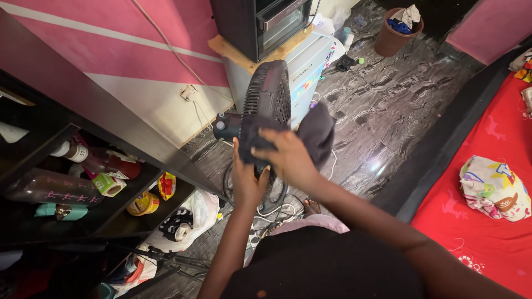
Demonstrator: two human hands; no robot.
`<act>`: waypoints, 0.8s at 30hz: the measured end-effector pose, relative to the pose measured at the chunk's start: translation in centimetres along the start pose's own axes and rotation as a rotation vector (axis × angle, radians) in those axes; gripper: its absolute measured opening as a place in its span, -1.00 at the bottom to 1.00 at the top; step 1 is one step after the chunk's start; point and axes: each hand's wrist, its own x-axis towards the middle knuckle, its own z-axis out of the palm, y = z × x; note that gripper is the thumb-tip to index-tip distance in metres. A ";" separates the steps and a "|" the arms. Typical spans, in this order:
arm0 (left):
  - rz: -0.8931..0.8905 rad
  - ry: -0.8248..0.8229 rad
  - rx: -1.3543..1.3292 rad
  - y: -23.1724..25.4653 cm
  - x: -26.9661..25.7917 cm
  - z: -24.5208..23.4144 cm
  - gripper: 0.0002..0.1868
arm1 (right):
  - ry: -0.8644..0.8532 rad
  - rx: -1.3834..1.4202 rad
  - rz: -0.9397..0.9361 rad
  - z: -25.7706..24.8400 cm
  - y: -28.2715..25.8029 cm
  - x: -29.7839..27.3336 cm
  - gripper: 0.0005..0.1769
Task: The person wipes the exterior of a black electric fan with a dark cloth. They hold the fan with one hand and rub the surface with the other, moving the cloth over the grill and body.
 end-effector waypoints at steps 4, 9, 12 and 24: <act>-0.159 -0.030 -0.114 1.2 0.1 -0.6 0.10 | -0.076 0.072 0.068 -1.7 0.0 -0.1 -0.47; -0.098 -0.139 0.013 2.2 0.5 -0.9 -0.07 | 0.013 -0.027 0.003 -3.1 5.4 3.9 -0.36; -0.086 -0.127 -0.022 2.8 0.6 -1.2 -0.07 | 0.106 -0.031 0.135 -3.4 5.6 5.4 -0.33; -0.143 -0.021 -0.165 0.9 0.3 -1.0 0.11 | -0.009 0.099 0.011 -1.1 -1.0 -1.0 -0.49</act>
